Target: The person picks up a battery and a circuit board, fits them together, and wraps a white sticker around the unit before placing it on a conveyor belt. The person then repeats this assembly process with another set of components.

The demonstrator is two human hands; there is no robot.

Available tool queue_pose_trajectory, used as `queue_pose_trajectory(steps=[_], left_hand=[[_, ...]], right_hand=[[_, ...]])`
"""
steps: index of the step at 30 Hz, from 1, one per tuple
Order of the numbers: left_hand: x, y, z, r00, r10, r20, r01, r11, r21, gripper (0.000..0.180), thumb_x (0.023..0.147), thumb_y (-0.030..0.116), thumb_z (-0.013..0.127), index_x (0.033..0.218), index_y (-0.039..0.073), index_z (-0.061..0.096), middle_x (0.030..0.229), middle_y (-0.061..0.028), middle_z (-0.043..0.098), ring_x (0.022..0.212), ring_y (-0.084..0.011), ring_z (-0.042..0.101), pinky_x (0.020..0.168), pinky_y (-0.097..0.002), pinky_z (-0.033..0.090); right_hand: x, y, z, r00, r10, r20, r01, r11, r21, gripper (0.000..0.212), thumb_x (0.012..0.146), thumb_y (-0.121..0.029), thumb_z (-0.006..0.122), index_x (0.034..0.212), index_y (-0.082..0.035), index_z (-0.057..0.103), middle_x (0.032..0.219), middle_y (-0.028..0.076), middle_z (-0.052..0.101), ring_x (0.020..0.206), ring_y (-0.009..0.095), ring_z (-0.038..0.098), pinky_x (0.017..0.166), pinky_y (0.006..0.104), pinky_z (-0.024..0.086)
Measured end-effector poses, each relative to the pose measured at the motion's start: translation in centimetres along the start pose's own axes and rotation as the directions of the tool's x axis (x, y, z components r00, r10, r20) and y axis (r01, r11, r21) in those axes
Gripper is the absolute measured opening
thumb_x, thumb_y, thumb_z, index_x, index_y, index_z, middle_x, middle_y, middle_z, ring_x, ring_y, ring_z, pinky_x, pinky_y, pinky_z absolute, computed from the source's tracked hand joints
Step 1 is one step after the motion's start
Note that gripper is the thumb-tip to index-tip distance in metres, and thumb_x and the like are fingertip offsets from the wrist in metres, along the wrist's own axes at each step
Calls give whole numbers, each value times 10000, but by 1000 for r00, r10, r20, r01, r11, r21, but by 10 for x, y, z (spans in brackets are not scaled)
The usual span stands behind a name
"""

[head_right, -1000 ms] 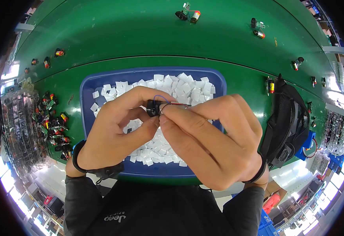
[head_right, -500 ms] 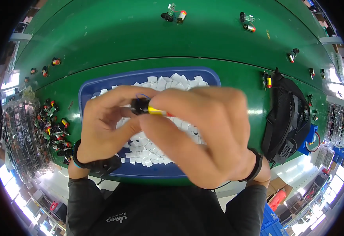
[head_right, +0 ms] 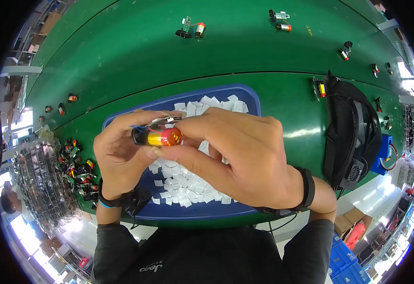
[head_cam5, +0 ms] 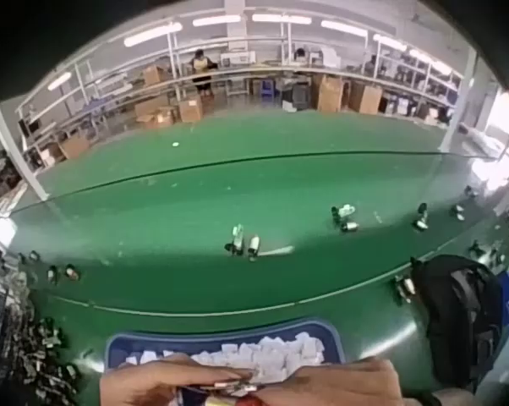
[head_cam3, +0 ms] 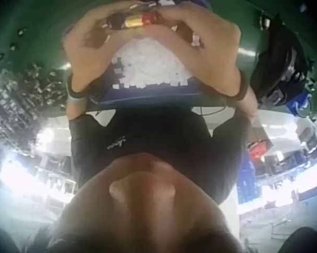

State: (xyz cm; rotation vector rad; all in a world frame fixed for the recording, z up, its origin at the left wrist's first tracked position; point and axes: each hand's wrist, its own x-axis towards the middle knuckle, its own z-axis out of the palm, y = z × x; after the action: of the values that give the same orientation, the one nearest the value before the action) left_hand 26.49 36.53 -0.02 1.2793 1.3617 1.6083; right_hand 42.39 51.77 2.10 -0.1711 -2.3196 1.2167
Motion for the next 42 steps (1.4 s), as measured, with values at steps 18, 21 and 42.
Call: queue_pose_trajectory(steps=[18, 21, 42], left_hand=[[4, 14, 17, 956, 292, 13, -236, 746, 623, 429, 704, 11, 832, 1113, -13, 704, 1078, -126, 739, 824, -233, 658, 712, -303, 529], [6, 9, 22, 949, 315, -6, -223, 683, 695, 419, 676, -5, 834, 1077, -10, 712, 1065, -128, 739, 799, -241, 658, 675, -300, 529], [74, -55, -82, 828, -521, -205, 514, 560, 649, 286, 869, 276, 724, 1031, 44, 685, 833, -127, 691, 720, -234, 651, 673, -339, 502]], right_hand=[[-7, 6, -6, 995, 65, 75, -80, 972, 220, 87, 873, -12, 708, 921, 48, 669, 681, 97, 666, 528, 151, 638, 475, 245, 446], [-8, 11, -3, 995, 69, 67, -77, 988, 134, 84, 890, -27, 692, 906, 49, 662, 675, 99, 657, 527, 177, 640, 470, 258, 445], [77, 115, -34, 936, -43, 350, 161, 935, -315, 262, 955, -189, 609, 1184, -62, 609, 991, 126, 657, 815, 276, 654, 728, 382, 510]])
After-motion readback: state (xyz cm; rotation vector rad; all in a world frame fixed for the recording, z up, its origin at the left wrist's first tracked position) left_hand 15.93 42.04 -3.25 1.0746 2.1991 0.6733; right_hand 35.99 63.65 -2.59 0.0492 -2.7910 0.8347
